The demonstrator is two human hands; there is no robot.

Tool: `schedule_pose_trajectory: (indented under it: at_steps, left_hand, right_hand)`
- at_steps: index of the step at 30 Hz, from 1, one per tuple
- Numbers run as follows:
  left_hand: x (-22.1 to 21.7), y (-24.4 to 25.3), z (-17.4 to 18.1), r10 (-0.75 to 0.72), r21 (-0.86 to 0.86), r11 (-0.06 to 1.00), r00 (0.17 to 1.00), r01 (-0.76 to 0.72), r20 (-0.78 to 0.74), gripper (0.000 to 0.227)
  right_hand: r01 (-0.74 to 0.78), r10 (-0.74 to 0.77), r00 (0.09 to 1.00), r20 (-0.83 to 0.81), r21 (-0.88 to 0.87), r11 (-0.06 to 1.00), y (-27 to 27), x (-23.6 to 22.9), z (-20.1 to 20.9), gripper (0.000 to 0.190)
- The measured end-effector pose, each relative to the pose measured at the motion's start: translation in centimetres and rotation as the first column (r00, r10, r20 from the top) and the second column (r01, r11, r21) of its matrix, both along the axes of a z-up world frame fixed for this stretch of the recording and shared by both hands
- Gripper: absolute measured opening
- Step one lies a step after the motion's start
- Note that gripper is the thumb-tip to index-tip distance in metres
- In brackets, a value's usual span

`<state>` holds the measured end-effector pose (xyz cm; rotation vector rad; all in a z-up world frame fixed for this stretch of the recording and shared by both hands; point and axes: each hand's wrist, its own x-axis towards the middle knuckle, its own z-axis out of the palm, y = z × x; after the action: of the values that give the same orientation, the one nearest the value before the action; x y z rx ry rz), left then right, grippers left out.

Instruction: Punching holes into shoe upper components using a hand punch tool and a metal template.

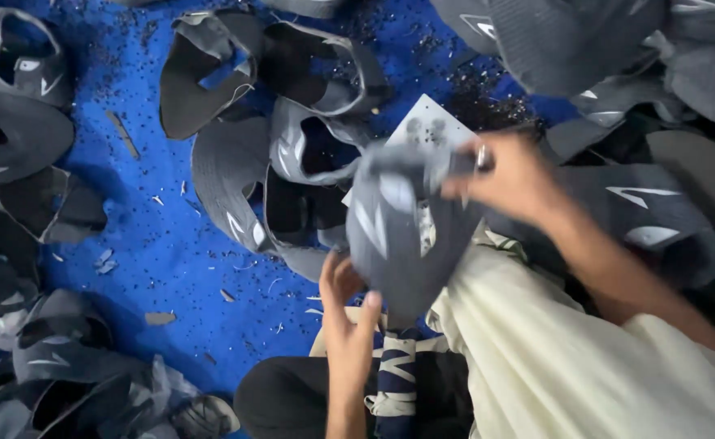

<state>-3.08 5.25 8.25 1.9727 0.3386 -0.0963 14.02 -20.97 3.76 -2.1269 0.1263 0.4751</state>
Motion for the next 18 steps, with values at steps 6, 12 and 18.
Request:
schedule_pose_trajectory:
  at_steps: [6,12,18]
  left_hand:
    - [9.0,0.8,1.6,0.006,-0.194,0.981,0.999,0.001,0.035,0.07]
    - [15.9,3.0,5.4,0.616,-0.709,0.691,0.629,-0.141,0.475,0.056]
    - [16.3,1.7,-6.6,-0.432,0.85,0.489,0.901,0.195,0.042,0.045]
  right_hand:
    - [-0.037,0.034,0.999,0.026,0.13,0.991,-0.9,-5.0,-0.6,0.061]
    - [-0.028,-0.054,0.99,0.127,0.563,0.826,-1.1,-4.8,0.2,0.024]
    - [0.326,-0.098,0.931,-0.352,0.68,0.657,0.1,-5.5,-3.2,0.024]
